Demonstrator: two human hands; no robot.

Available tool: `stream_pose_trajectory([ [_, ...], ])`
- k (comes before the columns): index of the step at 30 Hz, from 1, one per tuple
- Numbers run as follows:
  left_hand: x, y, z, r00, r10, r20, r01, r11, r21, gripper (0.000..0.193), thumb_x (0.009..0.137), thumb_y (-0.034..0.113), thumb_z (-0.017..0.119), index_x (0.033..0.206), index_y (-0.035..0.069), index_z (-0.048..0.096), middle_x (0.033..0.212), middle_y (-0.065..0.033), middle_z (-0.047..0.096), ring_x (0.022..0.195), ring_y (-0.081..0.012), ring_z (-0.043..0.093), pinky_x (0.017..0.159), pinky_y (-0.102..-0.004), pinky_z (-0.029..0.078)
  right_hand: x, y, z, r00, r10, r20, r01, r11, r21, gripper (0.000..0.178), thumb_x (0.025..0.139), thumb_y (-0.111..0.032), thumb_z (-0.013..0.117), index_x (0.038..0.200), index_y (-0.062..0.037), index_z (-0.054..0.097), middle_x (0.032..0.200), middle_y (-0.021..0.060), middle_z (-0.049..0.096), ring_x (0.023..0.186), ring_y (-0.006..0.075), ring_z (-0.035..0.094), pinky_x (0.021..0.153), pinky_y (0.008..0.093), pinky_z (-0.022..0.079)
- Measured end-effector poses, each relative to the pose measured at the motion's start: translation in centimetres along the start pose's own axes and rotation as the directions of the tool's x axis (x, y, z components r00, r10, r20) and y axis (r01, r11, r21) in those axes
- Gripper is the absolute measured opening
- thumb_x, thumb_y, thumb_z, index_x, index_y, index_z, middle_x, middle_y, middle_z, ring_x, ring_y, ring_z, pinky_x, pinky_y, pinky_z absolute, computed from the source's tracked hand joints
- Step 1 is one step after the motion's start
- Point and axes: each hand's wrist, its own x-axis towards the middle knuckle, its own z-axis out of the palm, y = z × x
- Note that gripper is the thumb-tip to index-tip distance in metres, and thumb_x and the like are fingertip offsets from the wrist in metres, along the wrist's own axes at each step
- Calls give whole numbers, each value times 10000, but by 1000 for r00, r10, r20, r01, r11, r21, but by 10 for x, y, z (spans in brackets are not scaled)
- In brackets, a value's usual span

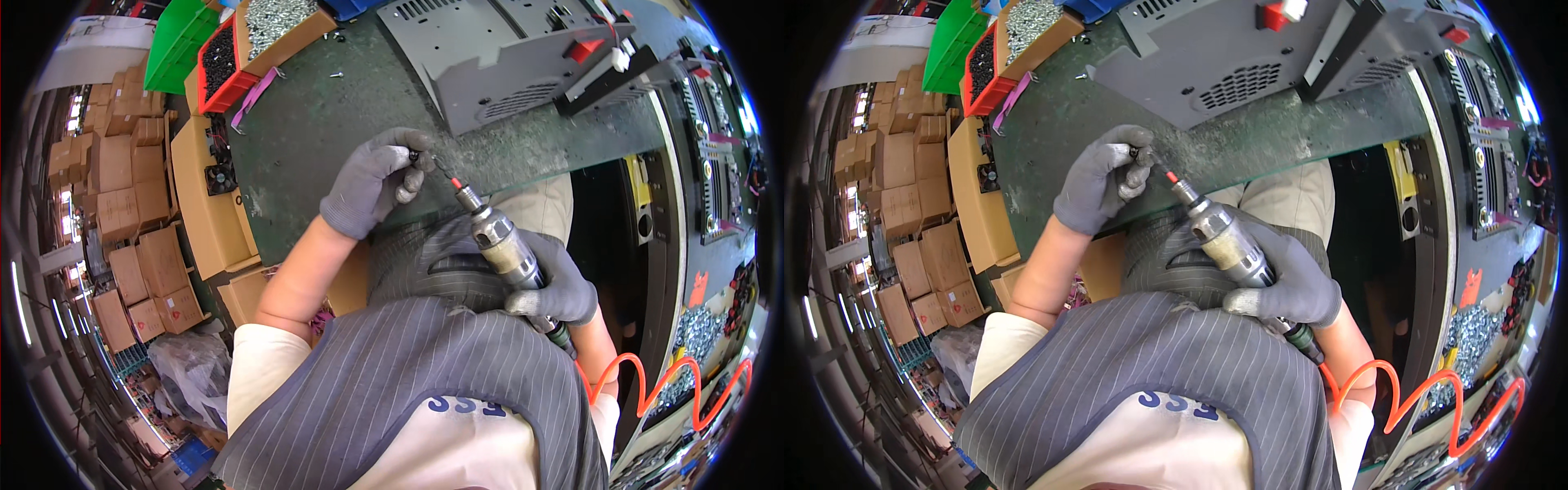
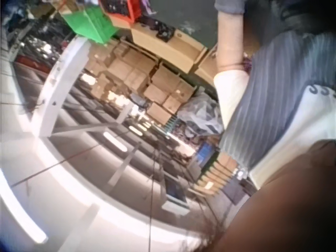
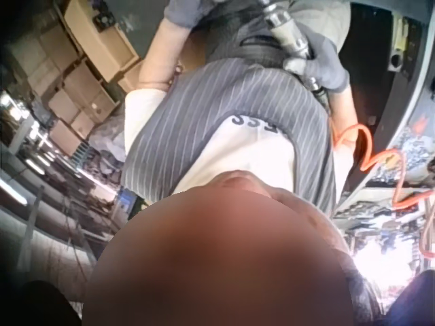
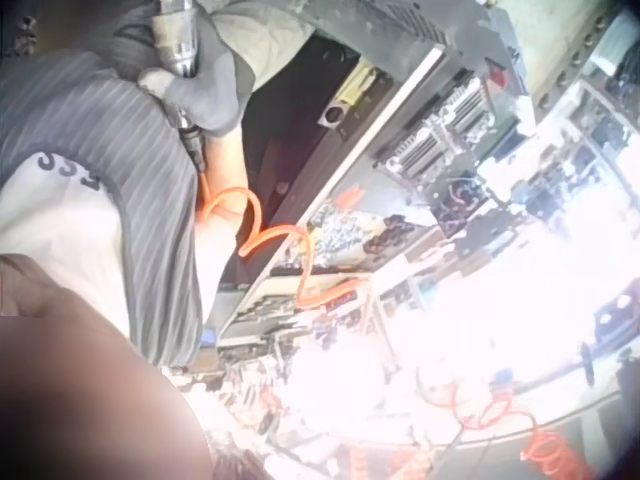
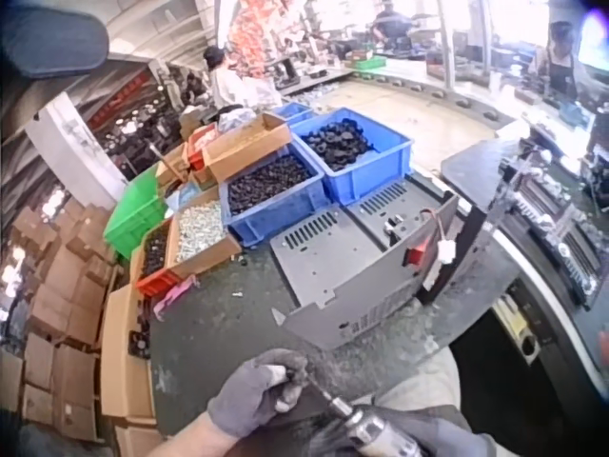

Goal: Assembling the metal chassis for an electronic device by attaching panels and fans using an air screwdriver.

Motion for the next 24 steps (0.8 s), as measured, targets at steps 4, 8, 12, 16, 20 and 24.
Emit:
stream_pose_trajectory([
  [4,-4,-16,10,998,-40,-50,23,952,-305,294,866,100,429,1118,-14,529,931,-141,612,659,-123,576,522,-244,489,-6,-5,4,995,-41,-95,35,997,-72,808,528,-373,804,1144,61,511,958,82,594,855,157,546,796,288,429],
  [8,-7,-12,22,999,22,-29,-26,991,-130,286,867,86,427,1102,-25,547,915,-130,622,676,-123,586,558,-237,493,-14,-3,4,997,-68,-28,67,997,-24,777,612,-220,770,1267,27,436,1179,111,525,1048,191,505,936,305,376],
  [12,-8,0,36,992,98,-73,-84,981,177,259,854,49,445,1050,-29,595,891,-115,632,703,-114,588,614,-226,490,-19,-2,5,996,-86,-32,87,996,21,772,617,-219,762,1265,37,430,1177,110,524,1050,194,504,940,310,373],
  [16,-11,10,41,986,152,-63,-114,907,405,224,836,14,477,995,-36,627,892,-99,633,742,-110,594,648,-230,492,-25,-1,0,995,-98,-5,97,994,-57,762,625,-221,755,1262,43,430,1187,120,514,1072,203,493,951,316,362],
  [20,-7,19,35,943,238,233,-333,676,658,205,818,-3,523,977,-18,651,889,-64,644,765,-113,601,684,-239,487,-28,8,-1,1000,0,6,0,1000,22,823,587,-284,778,1257,56,444,1149,124,535,1041,192,506,922,307,374],
  [24,-1,-4,47,919,167,356,-324,835,445,200,809,28,547,975,-27,644,915,-122,634,756,-120,615,640,-223,497,-29,8,4,997,1,-80,-3,1000,-26,891,521,-347,787,1248,55,466,981,73,582,866,156,539,814,272,418],
])
